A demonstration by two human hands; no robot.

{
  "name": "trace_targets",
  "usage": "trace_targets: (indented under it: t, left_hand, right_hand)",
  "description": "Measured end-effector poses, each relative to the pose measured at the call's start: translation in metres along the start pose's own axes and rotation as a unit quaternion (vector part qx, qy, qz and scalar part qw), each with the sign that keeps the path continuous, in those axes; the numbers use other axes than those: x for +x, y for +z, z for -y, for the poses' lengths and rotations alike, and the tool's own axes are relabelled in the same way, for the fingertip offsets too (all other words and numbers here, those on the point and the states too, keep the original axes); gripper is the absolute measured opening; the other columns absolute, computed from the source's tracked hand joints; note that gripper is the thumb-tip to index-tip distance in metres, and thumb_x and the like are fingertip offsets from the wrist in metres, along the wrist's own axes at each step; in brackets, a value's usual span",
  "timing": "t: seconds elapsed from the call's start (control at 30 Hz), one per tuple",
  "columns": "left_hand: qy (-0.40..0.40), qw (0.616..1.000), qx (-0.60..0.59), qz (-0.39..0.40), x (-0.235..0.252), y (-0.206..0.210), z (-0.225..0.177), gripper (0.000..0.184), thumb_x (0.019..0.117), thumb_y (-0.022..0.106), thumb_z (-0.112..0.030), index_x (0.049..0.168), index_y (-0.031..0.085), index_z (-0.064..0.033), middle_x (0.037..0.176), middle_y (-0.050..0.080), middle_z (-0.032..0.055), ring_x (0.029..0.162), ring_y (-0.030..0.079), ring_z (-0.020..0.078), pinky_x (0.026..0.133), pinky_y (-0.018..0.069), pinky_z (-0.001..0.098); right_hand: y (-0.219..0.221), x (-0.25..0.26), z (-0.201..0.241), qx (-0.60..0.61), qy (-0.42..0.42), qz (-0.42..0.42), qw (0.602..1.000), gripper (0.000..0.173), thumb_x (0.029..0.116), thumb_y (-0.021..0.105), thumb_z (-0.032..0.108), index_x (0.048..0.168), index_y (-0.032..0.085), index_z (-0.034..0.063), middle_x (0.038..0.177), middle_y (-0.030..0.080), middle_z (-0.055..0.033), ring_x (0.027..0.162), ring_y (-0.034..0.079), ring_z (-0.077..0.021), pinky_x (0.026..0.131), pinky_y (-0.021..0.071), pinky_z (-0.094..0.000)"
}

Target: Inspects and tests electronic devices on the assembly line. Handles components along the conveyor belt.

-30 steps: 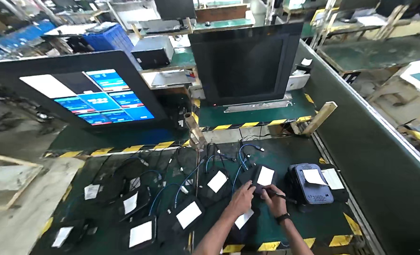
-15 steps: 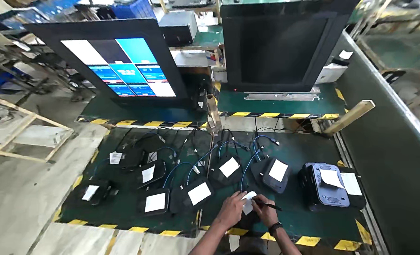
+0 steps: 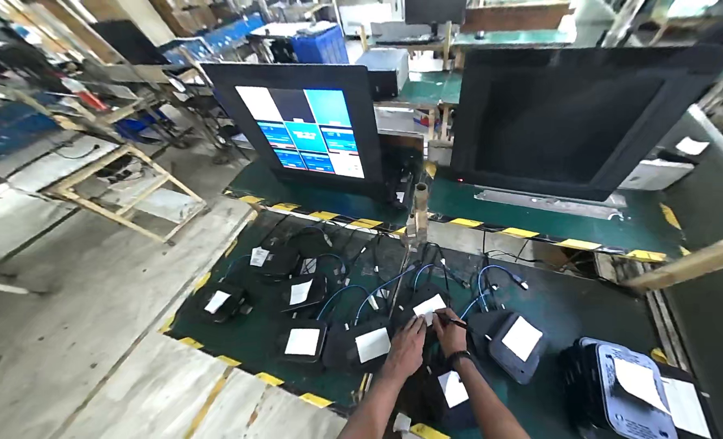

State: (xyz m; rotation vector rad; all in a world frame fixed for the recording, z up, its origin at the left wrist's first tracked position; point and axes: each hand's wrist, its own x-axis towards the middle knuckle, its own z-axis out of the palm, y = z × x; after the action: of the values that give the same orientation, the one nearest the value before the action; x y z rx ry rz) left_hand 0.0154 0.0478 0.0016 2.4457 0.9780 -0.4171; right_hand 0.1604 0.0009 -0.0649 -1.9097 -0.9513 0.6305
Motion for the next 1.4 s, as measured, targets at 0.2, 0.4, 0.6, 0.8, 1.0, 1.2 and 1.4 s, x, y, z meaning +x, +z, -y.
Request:
trace_targets:
  t: [0.2, 0.4, 0.6, 0.8, 1.0, 1.2, 1.4]
  left_hand:
    - [0.015, 1.000, -0.019, 0.014, 0.000, -0.005, 0.003, 0.064, 0.0944, 0.057, -0.003, 0.156, 0.041, -0.0062, 0.169, 0.030, 0.0060, 0.156, 0.027, 0.0255, 0.122, 0.0341, 0.0499]
    - [-0.086, 0.982, -0.058, -0.157, -0.055, -0.007, 0.050, 0.043, 0.0953, 0.053, -0.005, 0.137, 0.064, -0.0039, 0.152, 0.055, 0.0094, 0.147, 0.044, 0.0266, 0.123, 0.0332, 0.0475]
    - [-0.088, 0.995, 0.014, -0.047, -0.109, 0.004, 0.119, 0.070, 0.0892, 0.074, -0.037, 0.150, 0.052, -0.0110, 0.170, 0.024, 0.0116, 0.158, 0.019, 0.0338, 0.124, 0.0221, 0.0603]
    - [-0.030, 0.999, 0.017, -0.020, -0.100, -0.020, 0.157, 0.085, 0.0696, 0.087, -0.036, 0.145, 0.055, -0.0123, 0.166, 0.030, 0.0189, 0.154, 0.025, 0.0399, 0.121, 0.0281, 0.0614]
    - [0.078, 0.995, -0.038, -0.046, -0.100, -0.030, 0.211, 0.085, 0.0670, 0.091, -0.037, 0.144, 0.059, -0.0169, 0.161, 0.039, 0.0197, 0.151, 0.029, 0.0428, 0.117, 0.0353, 0.0596]
    - [0.086, 0.993, 0.035, 0.067, -0.074, -0.042, 0.203, 0.127, 0.0586, 0.094, -0.028, 0.164, 0.023, -0.0287, 0.168, 0.016, 0.0245, 0.156, 0.009, 0.0482, 0.113, 0.0248, 0.0769]
    - [0.180, 0.980, 0.041, 0.074, -0.060, -0.035, 0.207, 0.136, 0.0504, 0.094, -0.025, 0.164, 0.019, -0.0350, 0.162, 0.030, 0.0248, 0.152, 0.020, 0.0492, 0.105, 0.0360, 0.0765]
  right_hand:
    - [-0.010, 0.005, 0.005, -0.040, 0.009, 0.037, 0.998, 0.022, 0.0942, 0.070, 0.023, 0.108, 0.075, 0.0068, 0.095, 0.076, -0.0074, 0.086, 0.073, -0.0166, 0.086, 0.0602, -0.0375]
    - [0.032, -0.046, 0.049, 0.125, -0.060, 0.095, 0.986, 0.018, 0.0912, 0.070, 0.016, 0.106, 0.074, 0.0061, 0.088, 0.076, -0.0012, 0.074, 0.073, -0.0104, 0.073, 0.0645, -0.0322]
    - [0.116, -0.083, 0.056, 0.179, -0.010, 0.114, 0.977, 0.017, 0.0915, 0.069, 0.014, 0.104, 0.071, 0.0035, 0.084, 0.074, -0.0034, 0.070, 0.071, -0.0118, 0.069, 0.0628, -0.0315]
    - [0.127, -0.096, 0.075, 0.144, -0.034, 0.026, 0.989, 0.015, 0.0910, 0.068, 0.013, 0.103, 0.072, 0.0041, 0.082, 0.074, -0.0019, 0.068, 0.070, -0.0093, 0.065, 0.0621, -0.0286]
    - [0.162, -0.113, 0.098, 0.085, -0.054, 0.000, 0.995, 0.018, 0.0911, 0.069, 0.016, 0.104, 0.073, 0.0050, 0.086, 0.075, -0.0018, 0.070, 0.070, -0.0079, 0.068, 0.0622, -0.0284]
    - [0.174, -0.121, 0.100, 0.092, -0.015, -0.086, 0.992, 0.017, 0.0889, 0.069, 0.017, 0.101, 0.072, 0.0053, 0.081, 0.073, -0.0001, 0.066, 0.069, -0.0076, 0.063, 0.0611, -0.0282]
    - [0.158, -0.134, 0.108, 0.096, 0.027, -0.131, 0.986, 0.015, 0.0898, 0.069, 0.010, 0.103, 0.071, 0.0025, 0.081, 0.074, -0.0025, 0.066, 0.071, -0.0111, 0.063, 0.0631, -0.0300]
